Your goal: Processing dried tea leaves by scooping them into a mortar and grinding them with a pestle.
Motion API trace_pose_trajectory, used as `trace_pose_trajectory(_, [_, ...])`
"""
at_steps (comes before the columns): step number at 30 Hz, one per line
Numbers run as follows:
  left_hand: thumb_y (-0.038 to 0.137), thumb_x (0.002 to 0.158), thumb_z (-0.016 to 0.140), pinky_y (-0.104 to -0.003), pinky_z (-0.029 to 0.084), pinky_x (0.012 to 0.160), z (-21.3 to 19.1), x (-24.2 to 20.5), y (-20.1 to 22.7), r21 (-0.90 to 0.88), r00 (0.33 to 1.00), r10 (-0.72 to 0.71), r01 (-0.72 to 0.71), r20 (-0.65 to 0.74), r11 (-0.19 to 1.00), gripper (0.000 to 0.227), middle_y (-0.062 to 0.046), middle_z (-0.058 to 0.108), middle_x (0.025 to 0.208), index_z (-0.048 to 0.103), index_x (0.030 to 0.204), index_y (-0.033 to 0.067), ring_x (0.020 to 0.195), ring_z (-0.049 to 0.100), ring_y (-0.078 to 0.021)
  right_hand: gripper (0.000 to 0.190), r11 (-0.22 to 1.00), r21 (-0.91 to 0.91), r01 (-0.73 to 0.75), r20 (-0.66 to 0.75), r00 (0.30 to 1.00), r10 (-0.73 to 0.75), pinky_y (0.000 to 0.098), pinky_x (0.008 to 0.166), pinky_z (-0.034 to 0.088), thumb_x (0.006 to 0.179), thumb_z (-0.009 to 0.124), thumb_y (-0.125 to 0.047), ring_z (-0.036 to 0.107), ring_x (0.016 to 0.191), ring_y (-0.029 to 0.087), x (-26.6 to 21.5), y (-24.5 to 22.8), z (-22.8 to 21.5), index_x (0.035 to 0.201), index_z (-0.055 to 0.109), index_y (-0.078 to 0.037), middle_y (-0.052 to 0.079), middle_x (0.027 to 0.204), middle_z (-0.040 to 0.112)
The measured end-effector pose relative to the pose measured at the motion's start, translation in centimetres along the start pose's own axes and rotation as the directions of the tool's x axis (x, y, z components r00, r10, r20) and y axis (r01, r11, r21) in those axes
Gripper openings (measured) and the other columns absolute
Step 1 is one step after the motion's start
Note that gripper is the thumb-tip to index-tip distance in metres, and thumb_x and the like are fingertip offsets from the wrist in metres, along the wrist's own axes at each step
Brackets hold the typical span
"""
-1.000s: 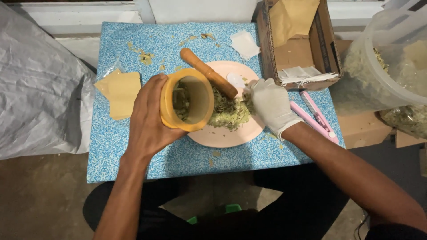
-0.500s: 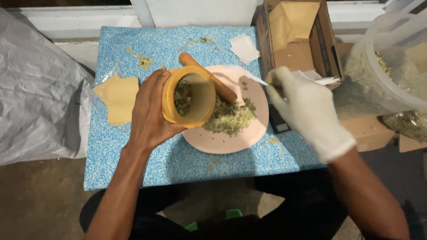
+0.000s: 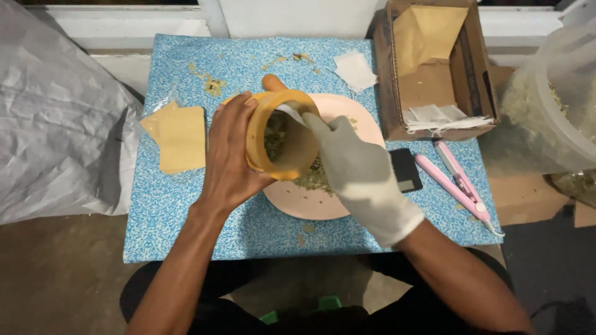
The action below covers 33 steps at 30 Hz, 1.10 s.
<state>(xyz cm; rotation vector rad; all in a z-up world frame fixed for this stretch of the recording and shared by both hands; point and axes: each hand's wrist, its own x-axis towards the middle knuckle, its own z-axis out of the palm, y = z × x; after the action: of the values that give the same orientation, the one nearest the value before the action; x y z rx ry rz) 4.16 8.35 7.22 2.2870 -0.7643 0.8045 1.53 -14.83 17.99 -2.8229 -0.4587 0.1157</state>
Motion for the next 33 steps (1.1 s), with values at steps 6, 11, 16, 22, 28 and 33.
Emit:
trace_pose_trajectory(6, [0.063,0.087,0.104,-0.072,0.04,0.136,0.7,0.3,-0.5,-0.067,0.999,0.045,-0.045,0.006,0.997,0.126,-0.028,0.042,0.172,0.028,0.172,0.0117,0.16,0.049,-0.0522,0.048,0.877,0.458,-0.142,0.033,0.989,0.143,0.0315,0.092,0.05,0.112,0.038,-0.045,0.067,0.127,0.012,1.0,-0.7,0.0,0.152,0.06,-0.032,-0.005,0.139,0.068])
trace_pose_trajectory(11, [0.066,0.098,0.091,-0.073,0.033,0.14,0.8,0.0,-1.0,-0.05,0.994,0.064,-0.06,0.086,0.997,0.111,-0.022,0.038,0.177,0.029,0.173,0.0125,0.166,0.043,-0.0487,0.052,0.979,0.091,0.183,-0.107,0.979,-0.173,0.0526,0.055,0.052,0.103,0.059,-0.034,0.068,0.103,0.033,1.8,3.0,2.9,0.154,0.054,-0.023,0.009,0.126,0.062])
trace_pose_trajectory(16, [0.064,0.098,0.092,-0.074,0.035,0.141,0.9,0.7,-1.1,-0.043,0.991,0.11,-0.106,0.079,0.993,0.109,-0.023,0.042,0.173,0.031,0.171,0.0115,0.163,0.047,-0.0473,0.054,0.543,0.821,0.177,-0.094,0.98,-0.177,0.0379,0.107,0.045,0.111,0.057,-0.027,0.057,0.146,0.025,1.5,3.6,2.3,0.163,0.05,-0.017,0.009,0.162,0.055])
trace_pose_trajectory(22, [0.065,0.097,0.094,-0.076,0.035,0.139,1.2,0.2,-1.7,-0.003,0.99,0.108,-0.108,0.085,0.994,0.109,-0.024,0.044,0.171,0.035,0.169,0.0083,0.161,0.048,-0.049,0.043,0.977,0.07,0.203,-0.141,0.971,-0.192,0.0416,0.052,0.054,0.111,0.048,-0.017,0.069,0.081,0.023,-0.1,4.6,0.2,0.144,0.074,-0.024,0.001,0.114,0.067])
trace_pose_trajectory(28, [0.07,0.104,0.082,-0.072,0.034,0.141,1.2,-0.1,-1.7,0.028,0.991,0.091,-0.094,0.098,0.995,0.103,-0.024,0.043,0.176,0.033,0.173,0.0122,0.166,0.047,-0.0475,0.037,0.778,0.606,0.166,-0.189,0.98,-0.061,0.0341,0.086,0.053,0.109,0.06,-0.013,0.071,0.109,0.019,0.3,2.6,2.1,0.144,0.072,-0.01,0.01,0.141,0.073])
trace_pose_trajectory(33, [0.066,0.085,0.101,-0.058,0.036,0.137,2.9,0.9,-1.2,0.052,0.982,0.15,-0.145,-0.116,0.988,0.102,-0.022,0.06,0.162,0.059,0.157,0.0061,0.154,0.057,-0.0406,0.038,0.558,0.819,0.132,-0.179,0.983,0.03,0.0327,0.121,0.052,0.107,0.069,-0.014,0.07,0.133,0.018,0.5,2.3,2.9,0.145,0.072,-0.011,0.011,0.144,0.073])
